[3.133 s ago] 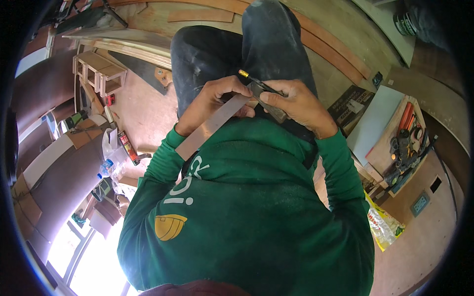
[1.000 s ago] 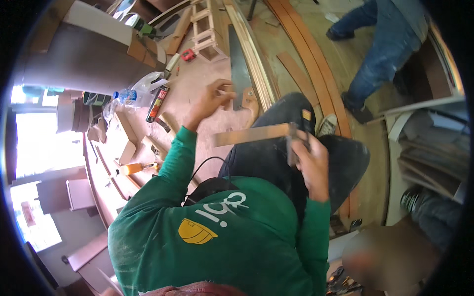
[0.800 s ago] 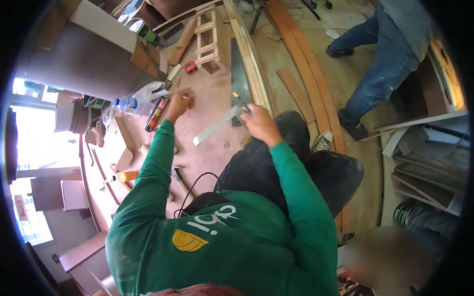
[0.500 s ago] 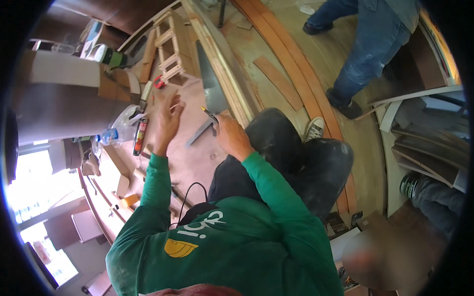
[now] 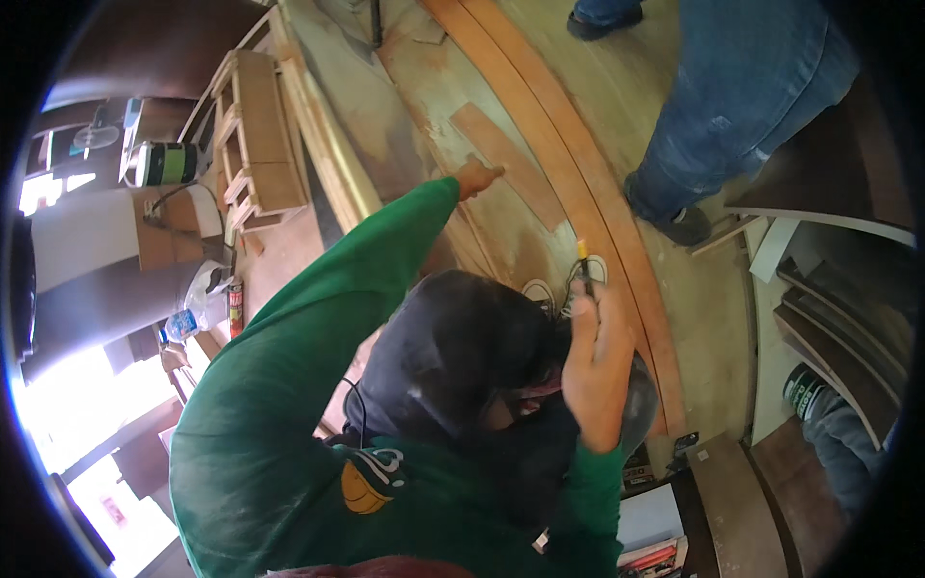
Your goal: The person measures and marks wood pieces using a square and pencil, then fits them into a wooden frame, securing one with a hammer.
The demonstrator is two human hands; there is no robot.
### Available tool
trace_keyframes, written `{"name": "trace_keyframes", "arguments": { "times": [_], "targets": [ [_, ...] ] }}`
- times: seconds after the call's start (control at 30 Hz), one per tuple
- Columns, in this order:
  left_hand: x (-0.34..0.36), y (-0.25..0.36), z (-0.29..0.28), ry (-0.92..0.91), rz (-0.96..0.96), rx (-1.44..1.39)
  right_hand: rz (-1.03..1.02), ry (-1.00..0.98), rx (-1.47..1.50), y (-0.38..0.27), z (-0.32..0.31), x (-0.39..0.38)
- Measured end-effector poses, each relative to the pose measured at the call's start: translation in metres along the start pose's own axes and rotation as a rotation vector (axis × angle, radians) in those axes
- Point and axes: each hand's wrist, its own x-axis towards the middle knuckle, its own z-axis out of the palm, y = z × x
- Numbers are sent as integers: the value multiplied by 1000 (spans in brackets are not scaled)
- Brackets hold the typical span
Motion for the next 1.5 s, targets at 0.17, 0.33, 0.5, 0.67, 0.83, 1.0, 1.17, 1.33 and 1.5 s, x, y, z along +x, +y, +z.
{"name": "trace_keyframes", "arguments": {
  "times": [0.17, 0.33, 0.5, 0.67, 0.83, 1.0, 1.17, 1.33, 1.5],
  "targets": [
    [107, -49, 62, -36, 177, 212, 124, -35, 86, 6, -19, -6],
    [109, 24, 103, 196, -143, -18, 205, 27, 174, 2, -25, -1],
    [87, 79, 96, 552, -228, -834, 182, -18, 206, -1, -22, 3],
    [17, 83, 30, 726, -25, -696, 102, -17, 288, -1, -12, 9],
    [-64, 83, -45, 682, 424, -879, 5, 80, 186, 12, -4, 8],
    [-269, 114, -106, 400, 580, -1094, -218, 149, 12, 10, 10, 19],
    [-377, 81, -83, 296, 715, -1073, -187, -360, 449, 27, 28, -3],
    [-409, -27, -83, 391, 813, -541, -149, -526, 282, 16, 47, -62],
    [-425, -225, -111, 762, 507, -40, -49, -611, 122, 50, 63, -93]
  ]
}}
